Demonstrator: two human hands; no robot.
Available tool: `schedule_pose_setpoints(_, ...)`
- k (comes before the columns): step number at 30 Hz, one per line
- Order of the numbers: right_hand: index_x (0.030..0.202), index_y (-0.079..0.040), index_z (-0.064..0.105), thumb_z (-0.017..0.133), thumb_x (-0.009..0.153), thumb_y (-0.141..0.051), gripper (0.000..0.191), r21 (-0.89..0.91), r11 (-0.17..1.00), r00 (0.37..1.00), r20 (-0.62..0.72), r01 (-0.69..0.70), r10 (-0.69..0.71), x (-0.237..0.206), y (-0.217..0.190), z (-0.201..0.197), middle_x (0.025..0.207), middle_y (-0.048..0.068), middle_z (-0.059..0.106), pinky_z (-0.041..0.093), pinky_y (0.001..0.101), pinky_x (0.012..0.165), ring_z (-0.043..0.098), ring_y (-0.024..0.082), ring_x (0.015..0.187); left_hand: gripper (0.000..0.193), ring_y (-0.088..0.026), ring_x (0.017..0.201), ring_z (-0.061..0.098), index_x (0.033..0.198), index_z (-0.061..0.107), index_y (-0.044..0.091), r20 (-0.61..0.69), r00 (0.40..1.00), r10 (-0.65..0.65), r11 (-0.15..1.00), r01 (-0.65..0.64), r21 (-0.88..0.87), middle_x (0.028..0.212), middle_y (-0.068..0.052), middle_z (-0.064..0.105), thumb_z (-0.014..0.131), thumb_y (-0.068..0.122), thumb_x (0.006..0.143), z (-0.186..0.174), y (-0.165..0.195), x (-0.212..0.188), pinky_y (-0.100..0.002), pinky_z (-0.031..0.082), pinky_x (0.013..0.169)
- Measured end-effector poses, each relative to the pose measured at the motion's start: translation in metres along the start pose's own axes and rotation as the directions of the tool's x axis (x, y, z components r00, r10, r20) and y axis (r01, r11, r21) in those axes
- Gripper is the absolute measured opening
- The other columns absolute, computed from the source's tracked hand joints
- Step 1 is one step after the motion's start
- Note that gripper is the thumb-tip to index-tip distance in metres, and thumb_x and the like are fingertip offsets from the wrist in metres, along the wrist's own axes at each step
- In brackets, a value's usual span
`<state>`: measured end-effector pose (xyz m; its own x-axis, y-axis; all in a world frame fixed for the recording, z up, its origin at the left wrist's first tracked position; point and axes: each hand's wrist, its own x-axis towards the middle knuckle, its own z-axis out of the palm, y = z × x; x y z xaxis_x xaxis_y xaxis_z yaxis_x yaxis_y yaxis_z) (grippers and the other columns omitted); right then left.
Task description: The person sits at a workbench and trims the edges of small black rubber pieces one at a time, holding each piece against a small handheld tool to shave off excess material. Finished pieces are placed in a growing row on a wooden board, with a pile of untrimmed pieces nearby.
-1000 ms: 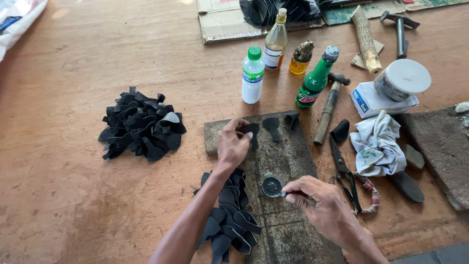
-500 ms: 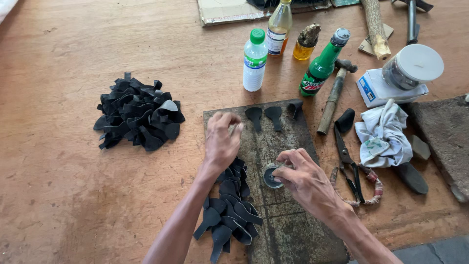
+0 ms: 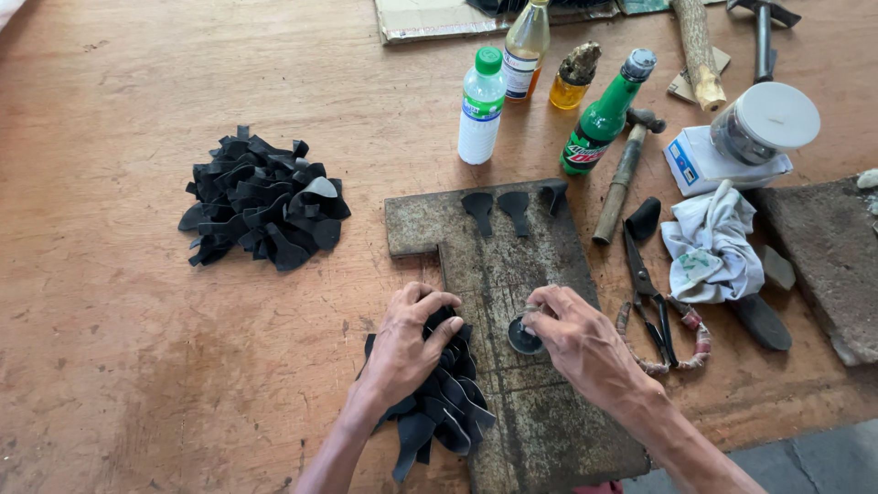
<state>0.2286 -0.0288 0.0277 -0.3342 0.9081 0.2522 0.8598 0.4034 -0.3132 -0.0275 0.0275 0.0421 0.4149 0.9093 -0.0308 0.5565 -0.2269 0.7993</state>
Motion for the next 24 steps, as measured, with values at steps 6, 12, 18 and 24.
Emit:
schedule_pose_setpoints(6,0.094,-0.002,0.076,0.070,0.084,0.002,0.012,-0.028,1.000,1.000,0.009,-0.003,0.003,0.001,-0.004,-0.001,0.117,0.013,0.068,0.063,0.0308,0.084,0.067,0.026,0.105,0.036,-0.027,0.115,0.067,0.124,0.068,0.007,-0.106,0.994,-0.027,0.993,0.014,-0.116,0.123,-0.009,0.067,0.071,0.011,0.088,-0.009,0.002,-0.011,-0.038,0.055,0.098)
schedule_pose_setpoints(12,0.093,-0.002,0.076,0.070,0.082,0.003,0.014,-0.060,0.997,0.998,-0.029,0.052,-0.054,-0.001,-0.002,0.001,0.120,0.014,0.067,0.063,0.0337,0.087,0.066,0.026,0.107,0.027,-0.021,0.104,0.070,0.104,0.076,0.009,-0.243,0.969,0.040,0.999,-0.044,-0.011,0.110,-0.008,0.072,0.084,0.007,0.079,-0.003,-0.011,-0.019,-0.034,0.062,0.086)
schedule_pose_setpoints(18,0.096,-0.004,0.077,0.067,0.083,0.008,0.020,-0.031,0.998,0.997,-0.053,0.047,-0.049,-0.003,-0.002,-0.002,0.118,0.009,0.068,0.064,0.0309,0.088,0.065,0.025,0.107,0.012,-0.013,0.083,0.077,0.093,0.071,0.009,-0.174,0.984,-0.044,0.936,-0.020,-0.352,0.095,-0.001,0.079,0.079,0.006,0.084,-0.005,-0.020,-0.017,-0.025,0.067,0.074)
schedule_pose_setpoints(24,0.096,-0.009,0.079,0.079,0.080,-0.007,0.017,0.108,0.994,0.991,-0.128,-0.035,0.049,-0.003,-0.017,-0.028,0.102,0.006,0.071,0.062,0.0302,0.077,0.066,0.021,0.094,0.029,-0.014,0.085,0.074,0.110,0.074,0.002,0.074,0.992,-0.107,0.577,0.122,-0.807,0.095,-0.010,0.077,0.079,-0.002,0.082,0.014,-0.009,-0.017,-0.028,0.065,0.078)
